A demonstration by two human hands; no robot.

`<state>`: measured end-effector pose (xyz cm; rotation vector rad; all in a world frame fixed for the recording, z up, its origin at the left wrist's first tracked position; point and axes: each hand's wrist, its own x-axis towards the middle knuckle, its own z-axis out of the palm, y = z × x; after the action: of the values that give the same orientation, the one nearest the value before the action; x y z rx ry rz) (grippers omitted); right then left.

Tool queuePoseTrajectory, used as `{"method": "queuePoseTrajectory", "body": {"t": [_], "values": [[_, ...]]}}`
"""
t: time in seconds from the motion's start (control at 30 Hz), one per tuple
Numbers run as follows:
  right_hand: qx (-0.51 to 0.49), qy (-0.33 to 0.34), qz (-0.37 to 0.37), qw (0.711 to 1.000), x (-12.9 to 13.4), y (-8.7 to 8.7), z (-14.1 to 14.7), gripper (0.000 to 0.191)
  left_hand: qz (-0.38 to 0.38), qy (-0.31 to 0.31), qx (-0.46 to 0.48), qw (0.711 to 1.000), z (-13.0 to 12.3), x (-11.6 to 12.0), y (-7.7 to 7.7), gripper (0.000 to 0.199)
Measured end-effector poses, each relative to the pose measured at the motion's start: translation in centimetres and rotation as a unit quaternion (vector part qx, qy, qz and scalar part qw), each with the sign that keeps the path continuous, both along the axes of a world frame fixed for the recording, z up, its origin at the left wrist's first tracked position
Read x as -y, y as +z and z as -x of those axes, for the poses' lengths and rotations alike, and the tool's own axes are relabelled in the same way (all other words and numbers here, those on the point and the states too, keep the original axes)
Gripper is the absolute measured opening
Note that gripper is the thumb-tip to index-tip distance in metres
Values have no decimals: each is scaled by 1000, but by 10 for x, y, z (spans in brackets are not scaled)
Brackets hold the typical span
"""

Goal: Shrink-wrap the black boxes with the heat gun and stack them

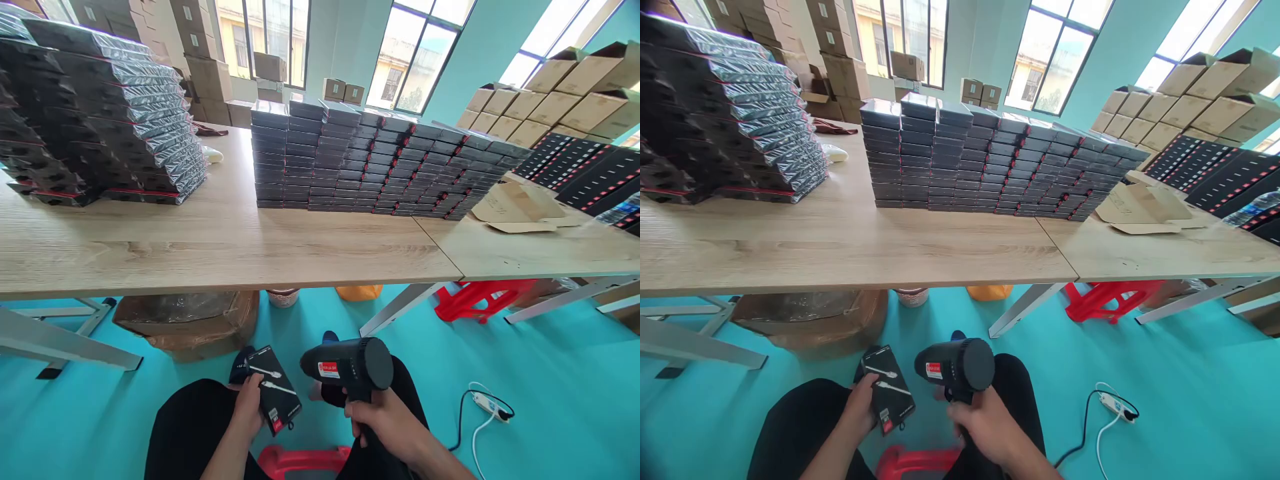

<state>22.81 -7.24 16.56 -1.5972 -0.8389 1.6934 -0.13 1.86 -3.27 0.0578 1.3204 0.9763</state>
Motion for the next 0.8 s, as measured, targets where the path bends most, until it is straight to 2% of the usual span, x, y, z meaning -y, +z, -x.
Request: {"method": "queuePoseTrajectory", "body": {"t": [0.1,0.17,0.33,0.47,0.6,0.7,0.8], "values": [[-37,51,-17,998,-8,-4,4,13,-68,-90,-48,992,-6,6,5,29],[-43,65,-22,997,-16,-8,7,10,-85,-122,-40,988,-7,8,7,32],[-2,-25,-13,1000,-44,-9,-3,14,-22,-79,14,997,-6,9,7,10],[-28,23,2,999,-56,-1,-13,10,26,-49,31,998,-5,3,6,11],[-45,73,15,996,-45,0,-10,11,24,-24,37,999,-3,-1,4,12],[-53,109,32,992,-25,-4,-8,21,21,-10,44,999,1,-2,1,11],[-52,143,77,985,-4,-3,-11,22,17,0,49,999,3,-3,-3,10]]}}
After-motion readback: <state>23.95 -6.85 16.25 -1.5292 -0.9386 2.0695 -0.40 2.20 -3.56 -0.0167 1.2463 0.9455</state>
